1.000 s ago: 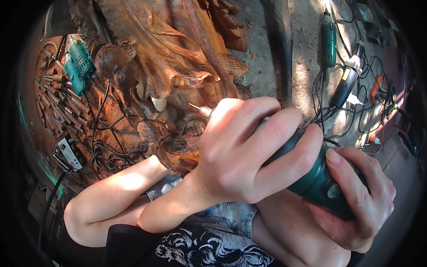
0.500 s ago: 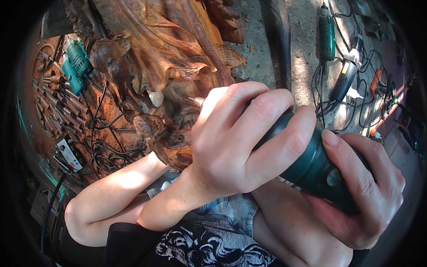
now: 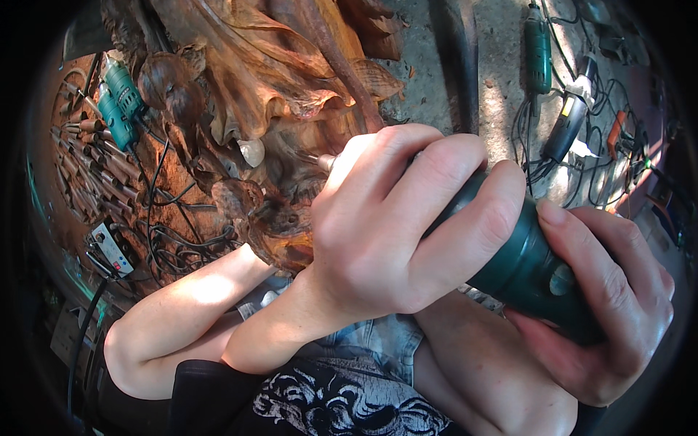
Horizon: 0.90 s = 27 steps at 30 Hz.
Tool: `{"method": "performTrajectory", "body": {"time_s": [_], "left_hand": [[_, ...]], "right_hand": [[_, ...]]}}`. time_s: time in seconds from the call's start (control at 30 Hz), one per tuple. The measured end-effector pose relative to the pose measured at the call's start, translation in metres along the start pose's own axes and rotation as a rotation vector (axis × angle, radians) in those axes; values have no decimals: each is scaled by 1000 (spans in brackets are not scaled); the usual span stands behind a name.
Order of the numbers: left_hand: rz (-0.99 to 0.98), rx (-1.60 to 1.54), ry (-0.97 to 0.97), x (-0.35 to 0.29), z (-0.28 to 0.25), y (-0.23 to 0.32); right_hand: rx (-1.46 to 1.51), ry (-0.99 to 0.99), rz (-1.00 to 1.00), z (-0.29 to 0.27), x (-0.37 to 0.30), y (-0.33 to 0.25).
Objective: The person uses a rotary tool to carve details into a large piece of wood. They then apply glue from a bottle to specific areas of the carving.
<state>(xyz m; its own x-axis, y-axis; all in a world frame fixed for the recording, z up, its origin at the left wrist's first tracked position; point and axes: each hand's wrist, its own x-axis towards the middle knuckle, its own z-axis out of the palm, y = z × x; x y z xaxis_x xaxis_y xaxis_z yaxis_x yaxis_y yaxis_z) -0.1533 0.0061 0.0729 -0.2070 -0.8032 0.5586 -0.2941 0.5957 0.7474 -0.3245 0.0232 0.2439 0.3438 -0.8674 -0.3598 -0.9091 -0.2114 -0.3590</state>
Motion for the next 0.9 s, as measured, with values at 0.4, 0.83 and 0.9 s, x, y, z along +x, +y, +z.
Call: {"method": "performTrajectory", "body": {"time_s": [0.4,0.83,0.9], "left_hand": [[20,-36,47,0,5,-2],[17,-30,24,3,5,4],[3,-4,28,1,4,3]], "right_hand": [[4,-58,42,-9,1,-4],[-1,-83,45,-15,-4,-6],[-1,-87,13,-14,-2,-2]]}}
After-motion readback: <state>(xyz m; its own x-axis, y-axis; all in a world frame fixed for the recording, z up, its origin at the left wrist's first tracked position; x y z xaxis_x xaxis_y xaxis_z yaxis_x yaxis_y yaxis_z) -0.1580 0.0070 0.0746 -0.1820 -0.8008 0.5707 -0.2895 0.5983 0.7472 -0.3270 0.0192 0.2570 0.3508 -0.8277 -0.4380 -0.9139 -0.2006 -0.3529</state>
